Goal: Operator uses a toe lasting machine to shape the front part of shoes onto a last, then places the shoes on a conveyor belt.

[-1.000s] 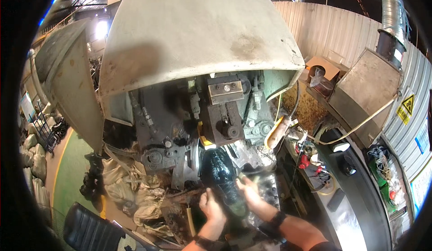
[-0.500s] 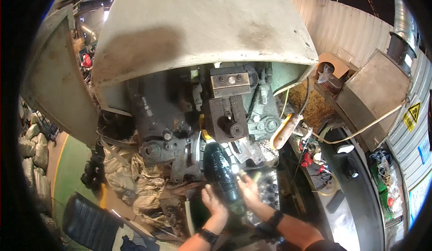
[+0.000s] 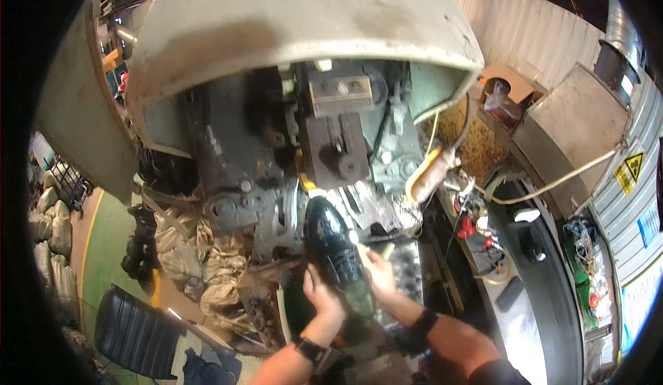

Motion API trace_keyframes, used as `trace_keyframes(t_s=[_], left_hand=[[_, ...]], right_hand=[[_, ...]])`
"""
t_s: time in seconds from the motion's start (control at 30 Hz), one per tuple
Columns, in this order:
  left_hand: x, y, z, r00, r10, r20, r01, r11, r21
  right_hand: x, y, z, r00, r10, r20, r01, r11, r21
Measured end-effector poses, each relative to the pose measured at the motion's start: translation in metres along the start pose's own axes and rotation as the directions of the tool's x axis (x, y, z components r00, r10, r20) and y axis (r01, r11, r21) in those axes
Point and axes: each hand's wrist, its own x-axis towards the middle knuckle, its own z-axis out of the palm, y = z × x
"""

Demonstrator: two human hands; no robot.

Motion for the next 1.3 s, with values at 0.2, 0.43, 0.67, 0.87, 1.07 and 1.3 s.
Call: trace_keyframes(t_s=[0.2,0.43,0.67,0.87,1.07,1.3], left_hand=[[-0.016,0.025,0.027,0.975,-0.223,-0.021,0.223,0.974,0.040],[-0.018,0.000,0.019,0.997,-0.017,0.076,0.007,0.992,0.128],[-0.004,-0.020,-0.002,0.964,0.186,0.188,-0.243,0.903,0.353],[-0.021,0.026,0.007,0.996,-0.018,0.083,-0.025,0.872,0.488],[-0.041,0.035,0.022,0.900,0.114,0.420,-0.355,0.752,0.555],[-0.053,0.020,0.038,0.760,0.390,0.519,-0.605,0.135,0.785]], right_hand=[[-0.015,-0.011,0.010,0.959,0.237,0.158,-0.262,0.952,0.157],[-0.015,0.007,0.011,0.993,0.087,0.074,-0.104,0.959,0.263],[0.005,0.046,-0.013,0.988,-0.099,0.122,0.070,0.972,0.225],[-0.014,-0.012,-0.056,0.979,0.090,0.185,-0.017,0.932,-0.362],[-0.023,-0.018,-0.110,0.945,0.095,0.312,0.283,0.237,-0.929],[-0.040,-0.037,-0.095,0.882,-0.198,0.428,0.437,-0.001,-0.900]])
